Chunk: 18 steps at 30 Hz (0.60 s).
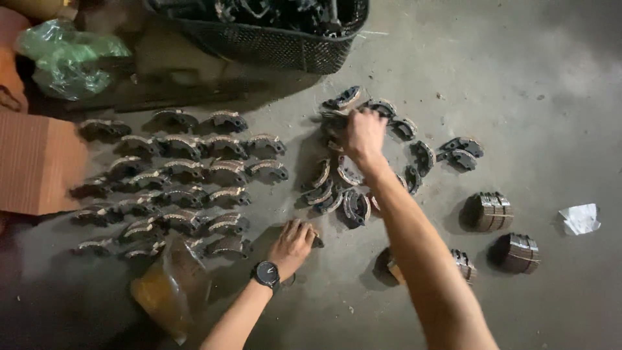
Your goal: Sorting and bundling motorcycle drum brake shoes using rubber bands.
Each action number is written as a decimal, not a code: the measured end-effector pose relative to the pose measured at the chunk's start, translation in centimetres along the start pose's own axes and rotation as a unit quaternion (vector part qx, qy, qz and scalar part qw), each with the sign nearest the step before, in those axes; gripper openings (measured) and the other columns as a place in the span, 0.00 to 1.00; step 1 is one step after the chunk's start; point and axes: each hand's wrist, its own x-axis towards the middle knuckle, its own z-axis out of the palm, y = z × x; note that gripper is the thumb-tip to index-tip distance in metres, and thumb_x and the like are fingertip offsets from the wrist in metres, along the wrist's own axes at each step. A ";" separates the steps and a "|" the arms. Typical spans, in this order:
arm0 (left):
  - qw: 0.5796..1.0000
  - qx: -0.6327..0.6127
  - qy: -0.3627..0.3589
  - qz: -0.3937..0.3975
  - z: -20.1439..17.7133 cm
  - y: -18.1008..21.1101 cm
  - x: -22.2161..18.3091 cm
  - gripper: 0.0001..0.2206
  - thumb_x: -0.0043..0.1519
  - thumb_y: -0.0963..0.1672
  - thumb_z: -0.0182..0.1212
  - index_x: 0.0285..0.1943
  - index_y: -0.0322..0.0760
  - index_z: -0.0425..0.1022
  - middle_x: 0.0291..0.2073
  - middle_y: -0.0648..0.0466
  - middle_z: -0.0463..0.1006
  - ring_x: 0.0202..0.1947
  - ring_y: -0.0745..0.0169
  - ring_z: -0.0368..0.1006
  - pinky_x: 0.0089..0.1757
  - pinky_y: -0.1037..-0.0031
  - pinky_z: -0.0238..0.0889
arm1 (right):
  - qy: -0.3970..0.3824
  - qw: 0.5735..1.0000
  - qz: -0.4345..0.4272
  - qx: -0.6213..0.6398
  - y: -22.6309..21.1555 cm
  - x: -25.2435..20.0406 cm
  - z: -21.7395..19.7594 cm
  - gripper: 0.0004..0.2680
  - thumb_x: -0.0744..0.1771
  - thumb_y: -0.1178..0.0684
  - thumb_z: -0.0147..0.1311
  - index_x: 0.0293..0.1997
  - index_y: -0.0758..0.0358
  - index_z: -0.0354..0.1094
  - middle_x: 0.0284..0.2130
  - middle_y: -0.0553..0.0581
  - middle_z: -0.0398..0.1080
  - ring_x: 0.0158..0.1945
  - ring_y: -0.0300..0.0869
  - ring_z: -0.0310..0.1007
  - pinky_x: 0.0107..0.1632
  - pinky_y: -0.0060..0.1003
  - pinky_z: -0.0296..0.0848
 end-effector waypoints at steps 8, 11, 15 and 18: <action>0.999 0.032 0.030 0.015 4.3 -0.7 -1.0 0.13 0.55 0.37 0.57 0.49 0.29 0.77 0.49 0.43 0.74 0.54 0.46 0.69 0.55 0.59 0.66 | -0.175 0.771 0.192 0.581 6.3 -12.9 -8.4 0.15 0.70 0.57 0.55 0.66 0.66 0.67 0.54 0.65 0.71 0.46 0.42 0.73 0.44 0.34 0.74; 0.999 -0.035 -0.004 0.010 1.8 -0.5 -0.4 0.10 0.57 0.38 0.59 0.46 0.28 0.77 0.47 0.42 0.74 0.53 0.42 0.69 0.55 0.55 0.66 | -0.172 0.602 0.378 0.681 1.7 -19.2 -12.0 0.18 0.65 0.60 0.51 0.64 0.59 0.65 0.55 0.61 0.76 0.51 0.50 0.80 0.50 0.40 0.78; 1.000 -0.016 0.019 0.004 4.6 -0.8 -1.1 0.13 0.53 0.37 0.59 0.48 0.28 0.76 0.49 0.43 0.74 0.53 0.41 0.69 0.54 0.56 0.66 | -0.180 0.563 0.225 0.774 2.2 -26.2 -6.9 0.16 0.69 0.58 0.51 0.66 0.69 0.62 0.55 0.69 0.73 0.53 0.57 0.77 0.51 0.44 0.79; 0.996 -0.005 0.090 -0.011 4.0 -0.7 -1.9 0.15 0.54 0.37 0.58 0.51 0.31 0.75 0.54 0.44 0.74 0.57 0.41 0.68 0.55 0.55 0.66 | -0.186 0.538 0.204 0.796 -0.3 -29.2 -7.0 0.15 0.69 0.59 0.51 0.63 0.74 0.61 0.55 0.70 0.73 0.54 0.57 0.78 0.50 0.45 0.79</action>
